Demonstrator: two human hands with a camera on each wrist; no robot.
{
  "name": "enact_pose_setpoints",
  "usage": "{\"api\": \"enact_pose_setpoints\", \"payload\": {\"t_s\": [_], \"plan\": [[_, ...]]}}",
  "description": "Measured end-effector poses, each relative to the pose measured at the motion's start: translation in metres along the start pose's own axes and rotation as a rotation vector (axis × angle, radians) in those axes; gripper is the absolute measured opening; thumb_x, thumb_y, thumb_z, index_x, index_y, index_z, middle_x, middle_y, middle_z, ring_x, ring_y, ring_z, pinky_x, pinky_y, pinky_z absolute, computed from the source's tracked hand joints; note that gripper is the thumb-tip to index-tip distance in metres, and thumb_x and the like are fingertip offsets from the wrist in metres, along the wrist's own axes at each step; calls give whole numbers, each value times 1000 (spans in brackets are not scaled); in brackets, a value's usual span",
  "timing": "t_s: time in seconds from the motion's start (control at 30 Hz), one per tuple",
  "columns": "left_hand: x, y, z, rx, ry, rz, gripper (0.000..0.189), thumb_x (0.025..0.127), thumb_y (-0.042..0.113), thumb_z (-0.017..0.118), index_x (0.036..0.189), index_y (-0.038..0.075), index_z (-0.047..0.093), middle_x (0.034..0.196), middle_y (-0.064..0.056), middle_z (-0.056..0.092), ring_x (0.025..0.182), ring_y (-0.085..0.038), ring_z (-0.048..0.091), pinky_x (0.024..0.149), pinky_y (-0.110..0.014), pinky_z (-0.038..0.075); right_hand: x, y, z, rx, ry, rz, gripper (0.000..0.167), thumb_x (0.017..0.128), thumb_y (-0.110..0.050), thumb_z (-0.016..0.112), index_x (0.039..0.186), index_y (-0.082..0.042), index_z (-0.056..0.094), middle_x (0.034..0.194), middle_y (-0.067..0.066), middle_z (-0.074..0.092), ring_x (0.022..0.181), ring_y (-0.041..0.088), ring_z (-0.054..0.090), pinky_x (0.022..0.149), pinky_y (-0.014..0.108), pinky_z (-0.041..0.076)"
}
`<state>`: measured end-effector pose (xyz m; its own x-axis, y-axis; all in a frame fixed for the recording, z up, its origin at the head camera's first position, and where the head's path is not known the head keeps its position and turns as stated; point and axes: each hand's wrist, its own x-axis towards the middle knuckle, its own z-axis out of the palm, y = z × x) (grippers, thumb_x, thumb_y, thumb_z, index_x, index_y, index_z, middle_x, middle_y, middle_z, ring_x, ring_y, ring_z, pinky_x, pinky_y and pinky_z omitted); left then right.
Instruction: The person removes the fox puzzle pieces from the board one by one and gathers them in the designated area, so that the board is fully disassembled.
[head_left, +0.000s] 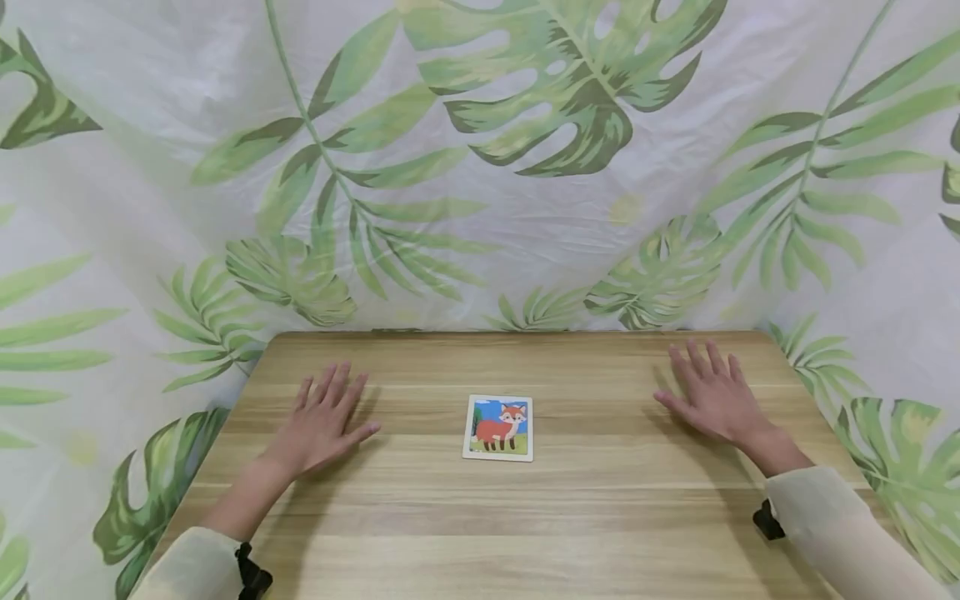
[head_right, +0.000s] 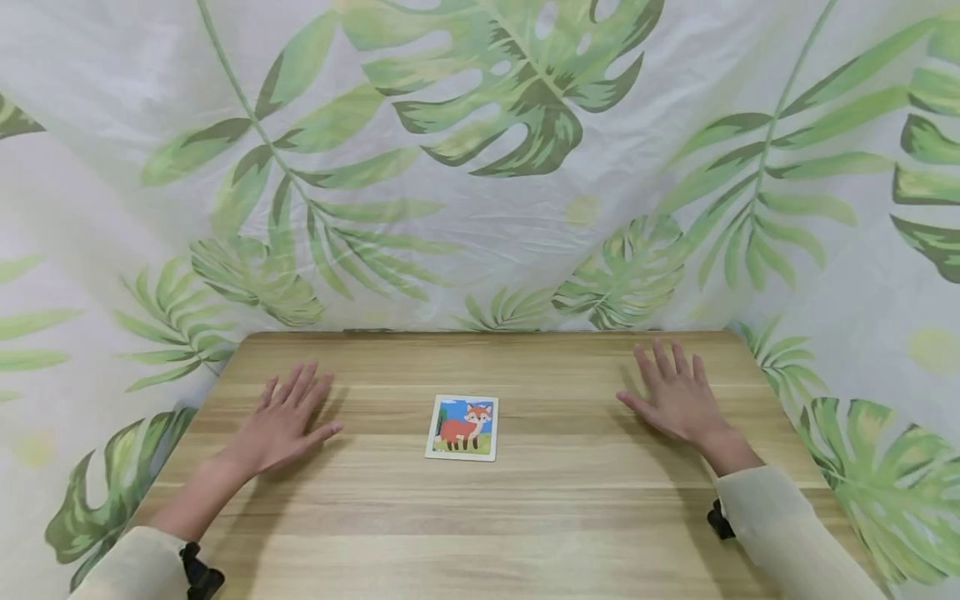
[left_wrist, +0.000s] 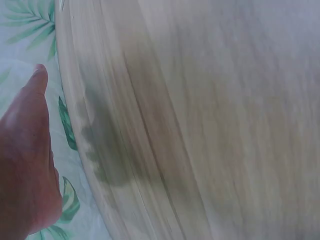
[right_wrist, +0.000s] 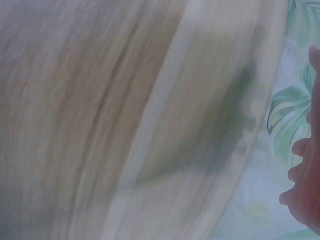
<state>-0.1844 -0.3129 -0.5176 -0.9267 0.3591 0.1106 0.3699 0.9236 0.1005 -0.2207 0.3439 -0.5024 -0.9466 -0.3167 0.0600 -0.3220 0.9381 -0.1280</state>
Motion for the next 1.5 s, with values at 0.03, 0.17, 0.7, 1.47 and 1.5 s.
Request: {"api": "enact_pose_setpoints", "payload": {"t_s": [0.03,0.17,0.7,1.47,1.5], "plan": [[0,3,0,-1,-2,4,91,101,65,58,165,6,34,173,-27,20,160,-48,16,124,-73,14,1,-2,0,2,2,-5,90,105,-61,51,167,-2,26,169,35,18,154,62,11,118,82,10],[2,13,-1,11,-19,16,92,101,66,57,166,7,33,173,-26,20,160,-47,17,125,-71,13,4,-10,1,-3,27,-36,89,104,-61,54,166,-2,29,169,34,20,154,62,13,119,81,12],[0,47,8,32,-40,144,95,100,70,55,168,9,31,174,-22,21,161,-43,20,128,-65,14,23,-42,9,16,31,-130,91,103,-62,57,167,-4,29,172,29,19,158,56,11,122,78,12],[10,104,13,47,-82,427,92,100,72,52,168,13,32,175,-17,23,162,-37,22,129,-60,21,46,-109,18,41,22,-253,88,104,-63,54,169,-9,27,173,23,21,159,50,15,127,69,13],[11,106,13,48,-89,438,92,100,72,52,168,14,32,175,-17,23,161,-37,22,129,-60,21,47,-111,18,41,20,-260,88,104,-62,54,169,-9,27,173,23,20,159,50,15,127,69,13]]}}
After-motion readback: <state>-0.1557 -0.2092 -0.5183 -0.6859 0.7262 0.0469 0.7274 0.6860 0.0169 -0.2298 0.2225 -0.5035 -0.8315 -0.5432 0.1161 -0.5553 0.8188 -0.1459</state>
